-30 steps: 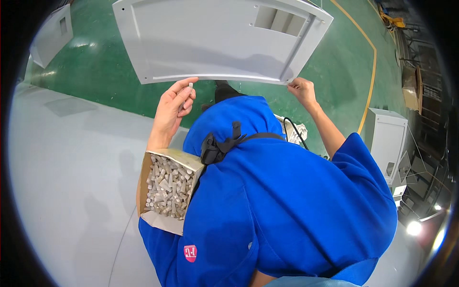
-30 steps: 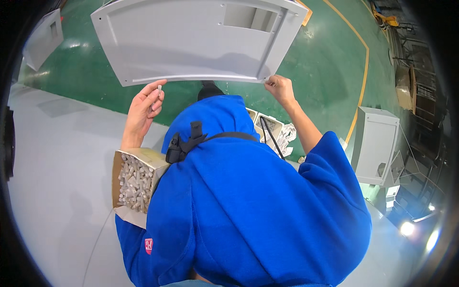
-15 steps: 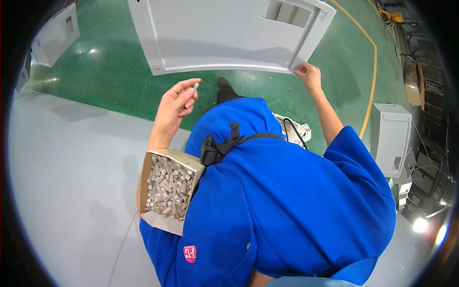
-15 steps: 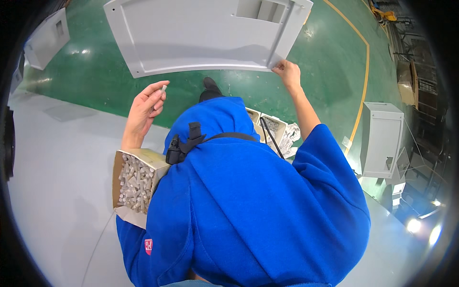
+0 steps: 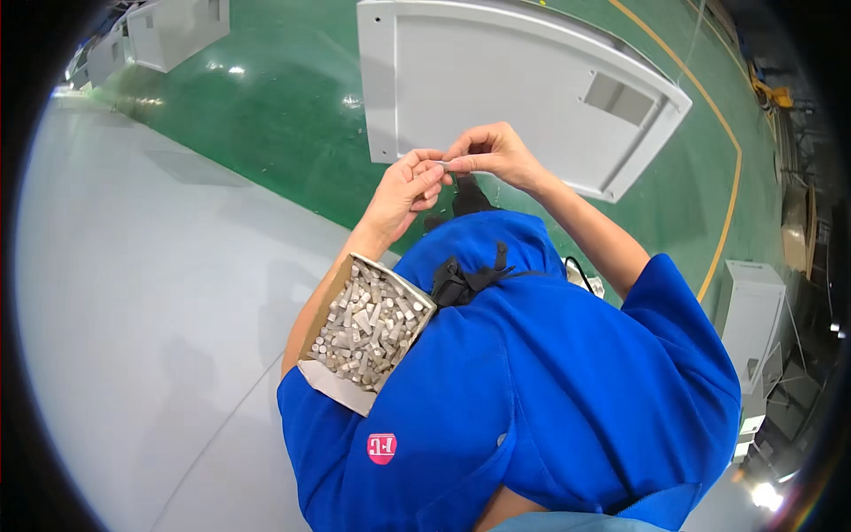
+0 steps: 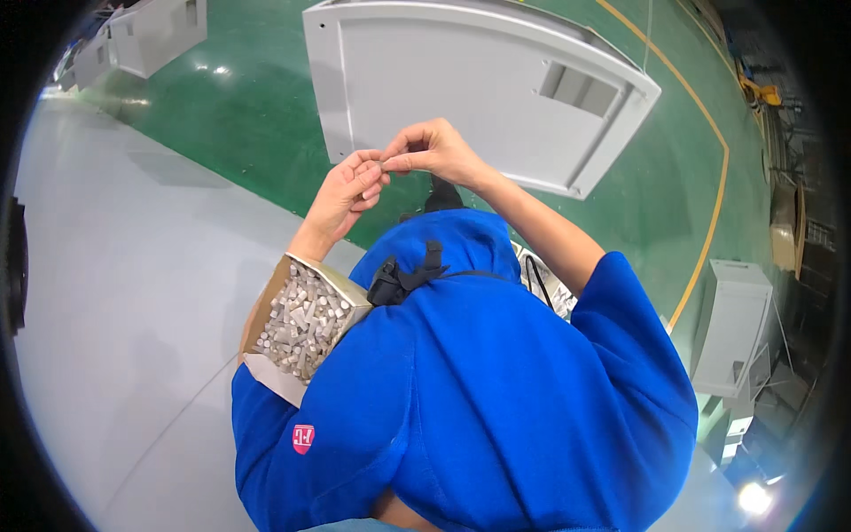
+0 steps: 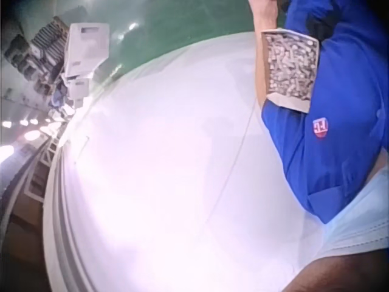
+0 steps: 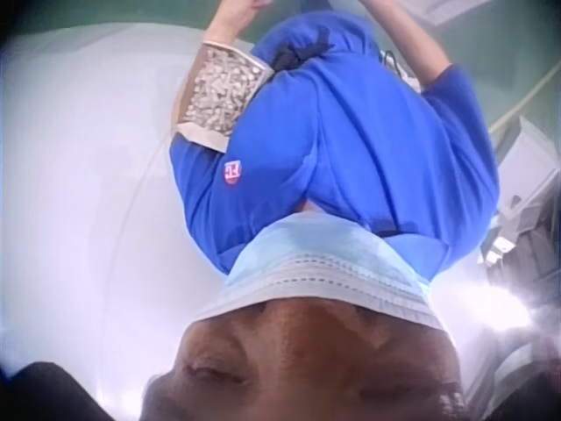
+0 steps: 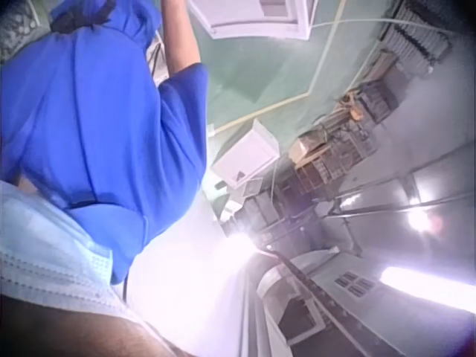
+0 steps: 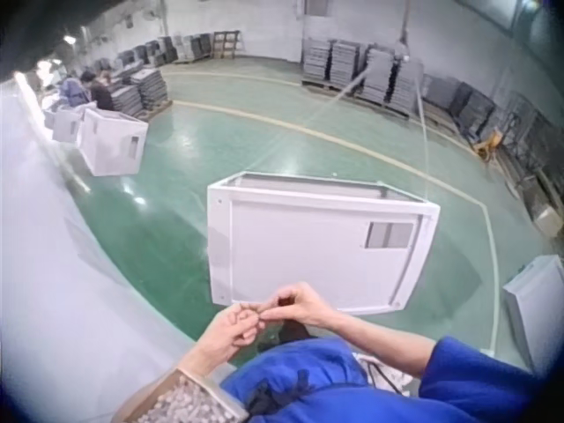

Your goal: Manually inserting and securing small metal fasteners or pins into pre-drilled holes on white metal enclosure panels.

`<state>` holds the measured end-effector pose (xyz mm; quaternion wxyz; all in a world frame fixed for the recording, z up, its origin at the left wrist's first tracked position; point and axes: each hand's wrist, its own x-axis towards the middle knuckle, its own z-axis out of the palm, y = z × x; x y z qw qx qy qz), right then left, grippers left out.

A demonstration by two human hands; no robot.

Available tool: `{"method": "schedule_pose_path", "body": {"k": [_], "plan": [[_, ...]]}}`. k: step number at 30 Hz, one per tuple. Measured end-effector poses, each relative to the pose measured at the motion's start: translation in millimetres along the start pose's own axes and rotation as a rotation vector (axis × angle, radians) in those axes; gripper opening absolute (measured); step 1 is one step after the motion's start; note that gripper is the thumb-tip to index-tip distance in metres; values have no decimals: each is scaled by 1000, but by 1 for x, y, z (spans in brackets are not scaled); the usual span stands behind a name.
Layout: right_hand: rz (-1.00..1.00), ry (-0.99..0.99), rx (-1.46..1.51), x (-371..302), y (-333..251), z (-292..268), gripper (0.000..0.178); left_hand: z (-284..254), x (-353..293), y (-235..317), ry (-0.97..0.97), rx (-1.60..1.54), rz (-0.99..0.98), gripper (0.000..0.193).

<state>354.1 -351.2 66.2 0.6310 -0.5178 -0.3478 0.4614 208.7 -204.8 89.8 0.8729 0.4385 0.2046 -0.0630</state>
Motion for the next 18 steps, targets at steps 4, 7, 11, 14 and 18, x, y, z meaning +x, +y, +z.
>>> {"method": "schedule_pose_path", "body": {"k": [4,7,11,14,18], "plan": [[-317,267,-701,46,-39,-5,14,-9,-2,-4,94,-183,-12,26],[-656,240,-910,99,-74,-6,9,-12,-3,-9,80,-209,-38,26],[-890,145,-1303,139,-96,-3,9,-8,-2,-9,46,-129,-42,26],[-716,58,-1354,145,-99,3,9,-6,-5,-6,49,-93,-35,26],[-507,-71,-1445,139,-109,8,7,-4,-8,-3,53,-74,-18,25]]}}
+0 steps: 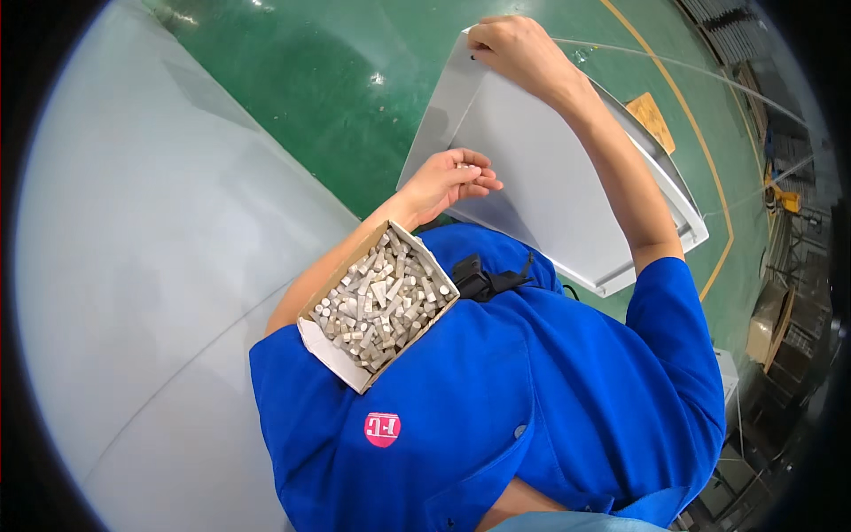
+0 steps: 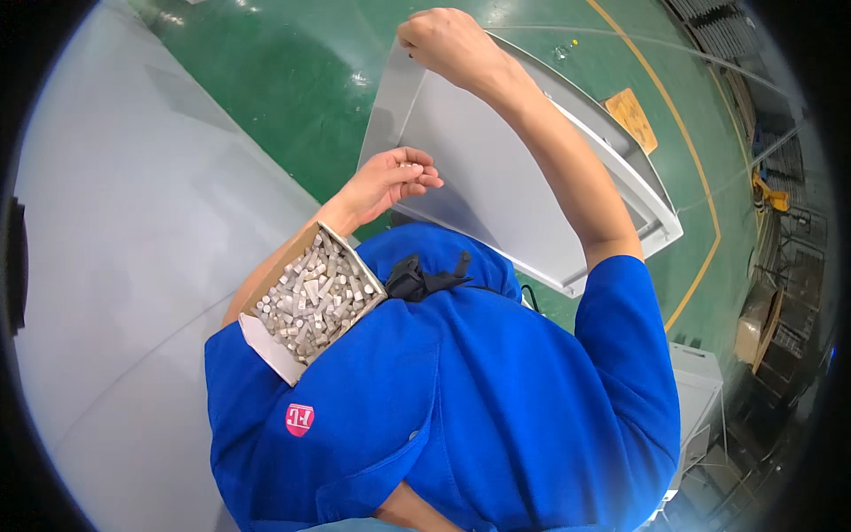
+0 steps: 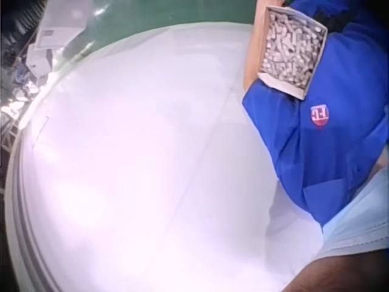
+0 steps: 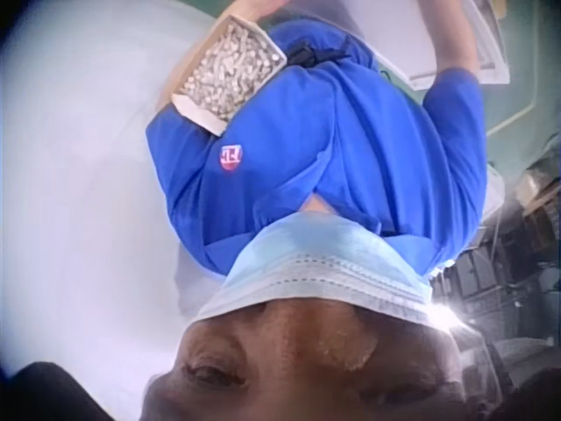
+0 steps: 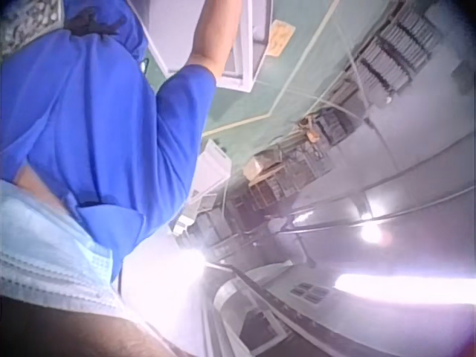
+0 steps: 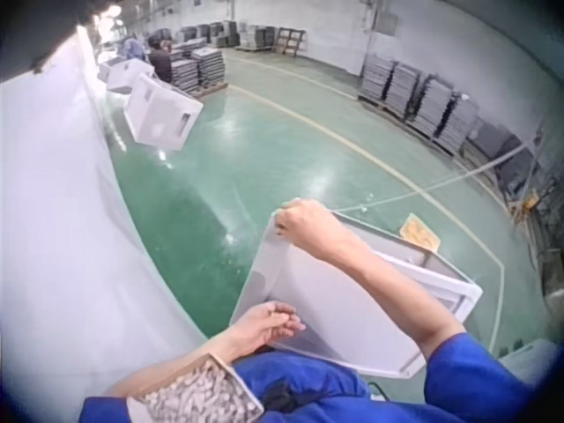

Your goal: Manually inserting and securing small metal fasteners or pins into pre-drilled holes on white metal enclosure panels.

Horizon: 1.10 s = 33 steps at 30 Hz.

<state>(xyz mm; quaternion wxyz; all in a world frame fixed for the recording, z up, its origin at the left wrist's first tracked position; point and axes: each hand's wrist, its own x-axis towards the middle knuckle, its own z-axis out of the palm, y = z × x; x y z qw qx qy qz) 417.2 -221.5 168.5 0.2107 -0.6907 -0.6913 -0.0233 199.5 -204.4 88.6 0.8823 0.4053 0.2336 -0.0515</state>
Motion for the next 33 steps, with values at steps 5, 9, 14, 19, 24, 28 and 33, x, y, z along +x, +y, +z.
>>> {"method": "schedule_pose_path", "body": {"k": [5,9,14,19,24,28,33], "plan": [[-219,-20,-163,-8,-2,0,5,-1,1,-1,-94,-246,77,27],[-307,44,-281,-17,11,2,8,0,1,-1,-156,-286,121,29],[-196,47,-347,-19,32,3,9,0,0,-4,-145,-305,158,32],[-131,-98,205,-41,-19,12,18,-11,4,-13,-53,-373,274,40],[-67,-267,572,-60,-38,52,14,-11,4,-13,-31,-474,401,42],[122,-300,852,-53,-22,54,13,-6,2,-5,8,-513,425,42],[-28,-335,697,-45,-15,46,12,-2,2,-1,45,-503,418,42]]}}
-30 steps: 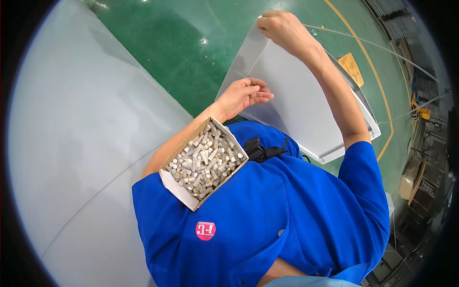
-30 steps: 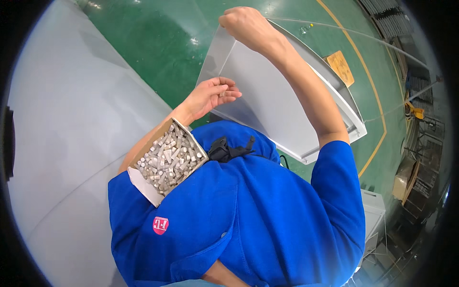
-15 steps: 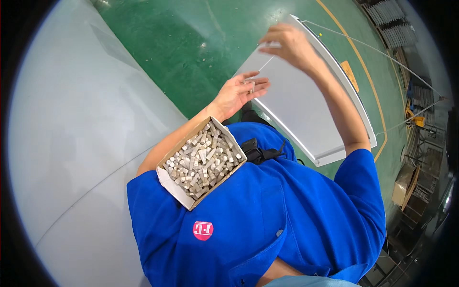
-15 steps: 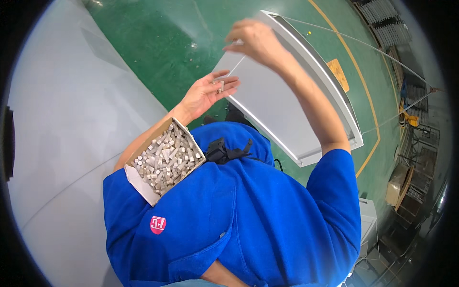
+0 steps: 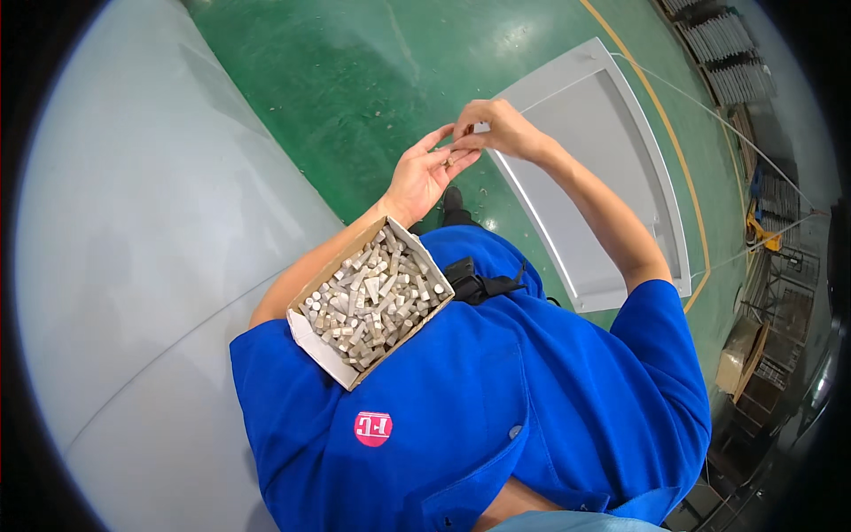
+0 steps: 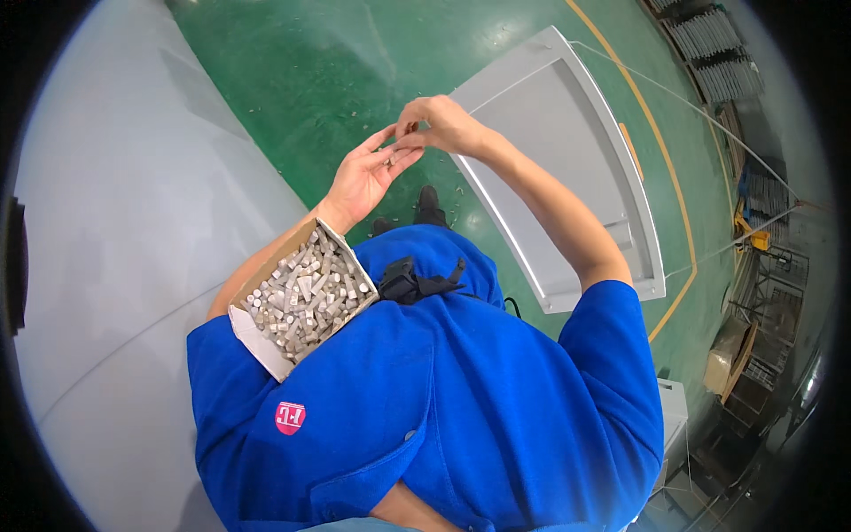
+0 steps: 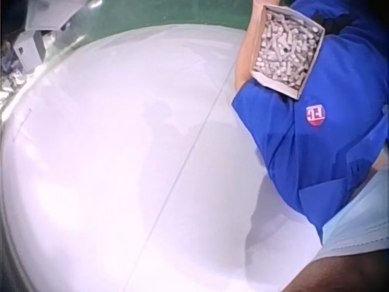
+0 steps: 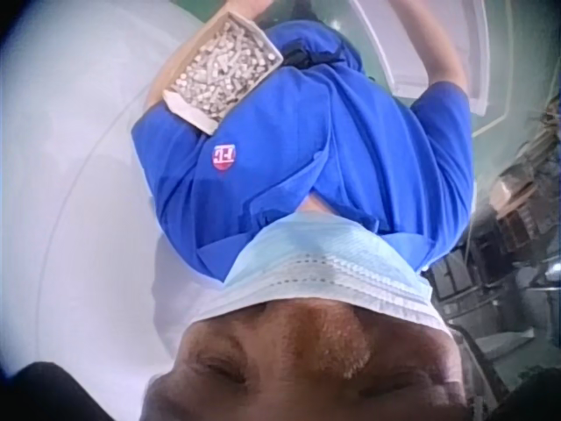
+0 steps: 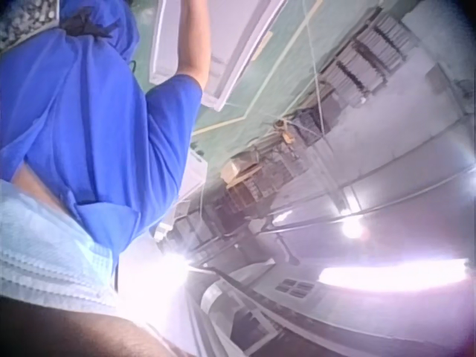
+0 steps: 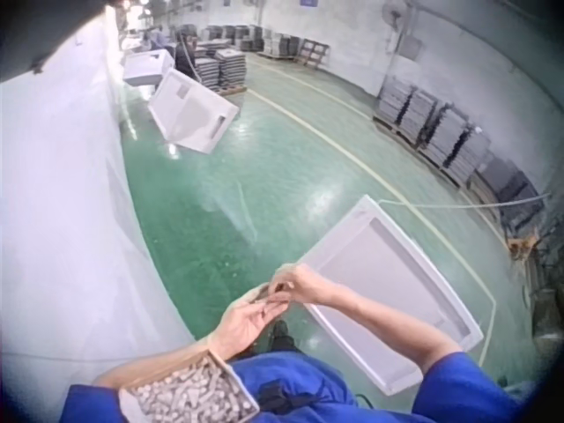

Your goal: Manually inserting and securing small metal fasteners or pins into pre-drilled holes on white metal enclosure panels.

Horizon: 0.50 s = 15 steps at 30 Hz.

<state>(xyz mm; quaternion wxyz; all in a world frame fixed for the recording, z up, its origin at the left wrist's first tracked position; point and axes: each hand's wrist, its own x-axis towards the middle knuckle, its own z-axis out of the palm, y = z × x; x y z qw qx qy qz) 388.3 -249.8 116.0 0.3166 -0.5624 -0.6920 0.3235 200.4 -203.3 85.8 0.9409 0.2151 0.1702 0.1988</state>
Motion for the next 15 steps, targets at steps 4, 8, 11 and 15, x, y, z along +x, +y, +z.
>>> {"method": "schedule_pose_path", "body": {"k": [4,8,11,15], "plan": [[-61,-58,-136,5,-13,1,14,0,0,1,1,-24,40,45],[-67,-36,-77,8,-3,-2,12,3,0,1,-31,-39,19,48],[130,-28,87,11,8,-5,11,9,-2,5,-11,23,37,48],[273,-131,-287,2,81,-32,10,11,-2,5,87,132,26,47]]}}
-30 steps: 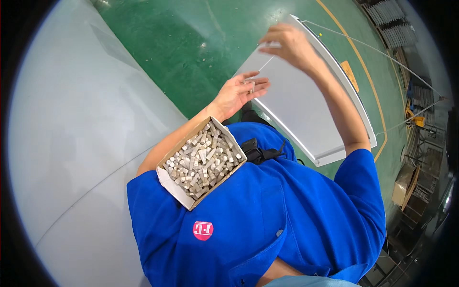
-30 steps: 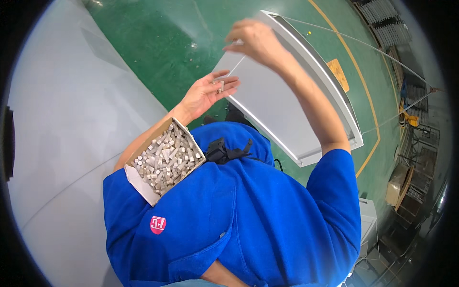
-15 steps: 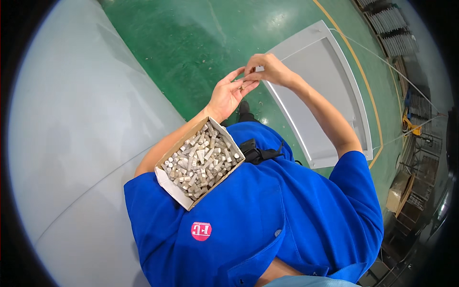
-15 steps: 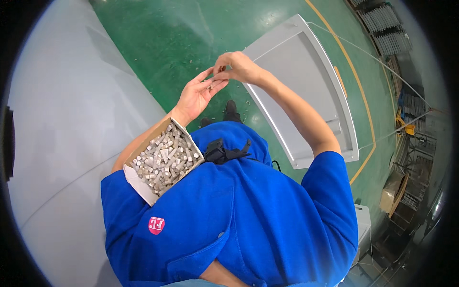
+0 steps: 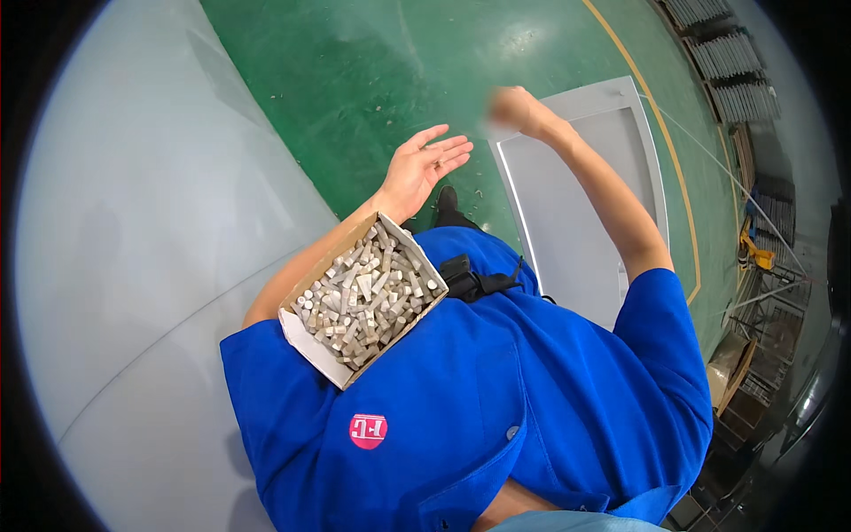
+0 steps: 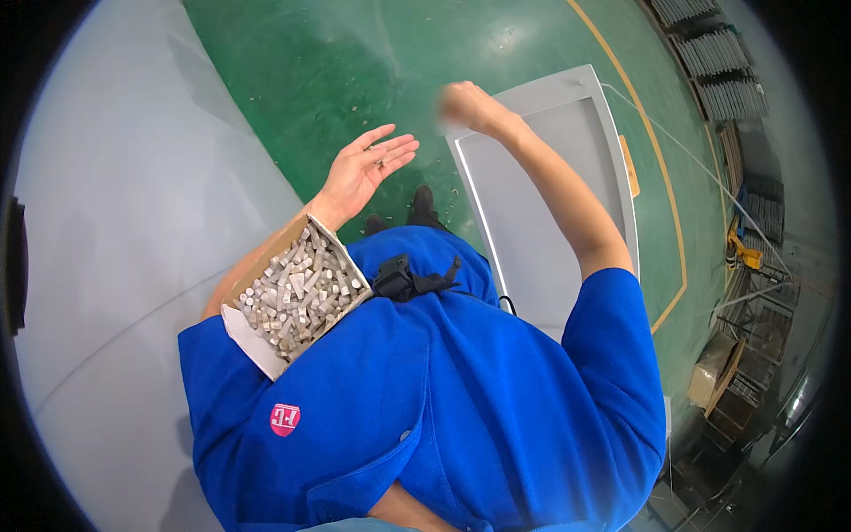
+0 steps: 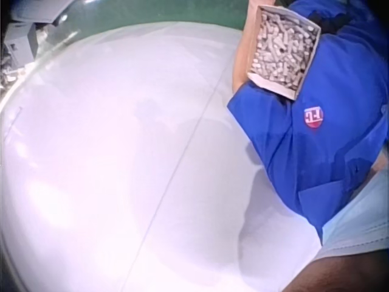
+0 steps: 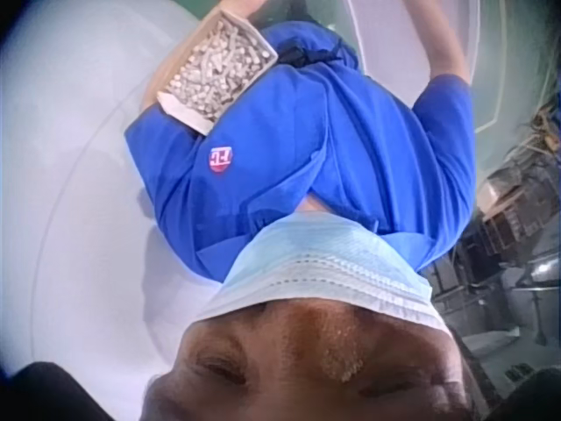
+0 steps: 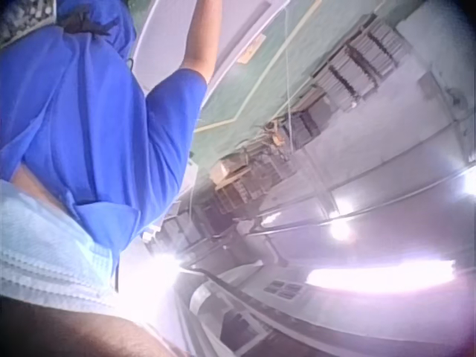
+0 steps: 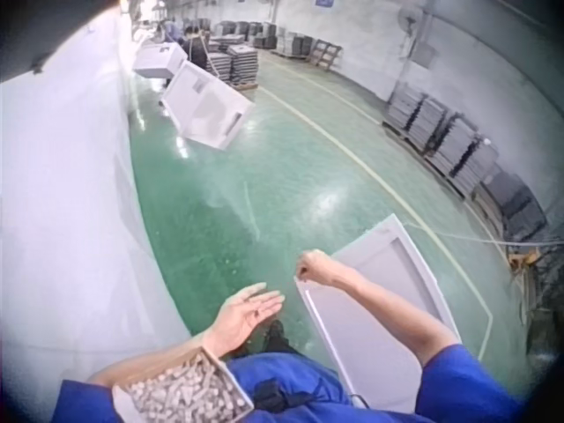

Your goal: Manually inserting and securing small metal fasteners or pins into pre-drilled holes on white metal enclosure panels.

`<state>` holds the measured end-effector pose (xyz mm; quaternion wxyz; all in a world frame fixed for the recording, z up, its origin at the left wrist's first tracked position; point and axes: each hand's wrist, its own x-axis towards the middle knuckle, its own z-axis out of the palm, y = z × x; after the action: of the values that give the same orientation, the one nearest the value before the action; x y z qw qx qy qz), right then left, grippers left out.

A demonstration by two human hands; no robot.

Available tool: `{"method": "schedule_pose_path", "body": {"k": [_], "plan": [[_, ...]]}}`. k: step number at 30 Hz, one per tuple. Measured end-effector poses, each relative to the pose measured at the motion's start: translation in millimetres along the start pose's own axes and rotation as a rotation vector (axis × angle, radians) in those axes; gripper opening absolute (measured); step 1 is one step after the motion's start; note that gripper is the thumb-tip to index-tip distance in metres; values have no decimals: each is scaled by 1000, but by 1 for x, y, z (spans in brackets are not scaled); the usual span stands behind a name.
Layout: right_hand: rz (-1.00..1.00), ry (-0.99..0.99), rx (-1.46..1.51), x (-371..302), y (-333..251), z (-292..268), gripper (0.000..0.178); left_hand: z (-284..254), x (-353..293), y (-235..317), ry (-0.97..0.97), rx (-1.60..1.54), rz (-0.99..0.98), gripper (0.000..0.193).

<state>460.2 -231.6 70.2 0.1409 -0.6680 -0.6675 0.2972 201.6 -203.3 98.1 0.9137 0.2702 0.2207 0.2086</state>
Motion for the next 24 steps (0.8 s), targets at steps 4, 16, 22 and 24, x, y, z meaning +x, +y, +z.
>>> {"method": "schedule_pose_path", "body": {"k": [4,16,22,24], "plan": [[-245,40,-172,-7,22,19,10,-1,-3,2,41,32,-21,44],[-441,-70,-566,-24,26,75,6,-8,-2,-5,83,70,-14,31],[-51,-206,-532,-42,44,62,6,-9,-2,-8,32,23,-36,31],[57,-208,-574,-53,55,60,14,-9,1,-8,13,47,-55,31]]}}
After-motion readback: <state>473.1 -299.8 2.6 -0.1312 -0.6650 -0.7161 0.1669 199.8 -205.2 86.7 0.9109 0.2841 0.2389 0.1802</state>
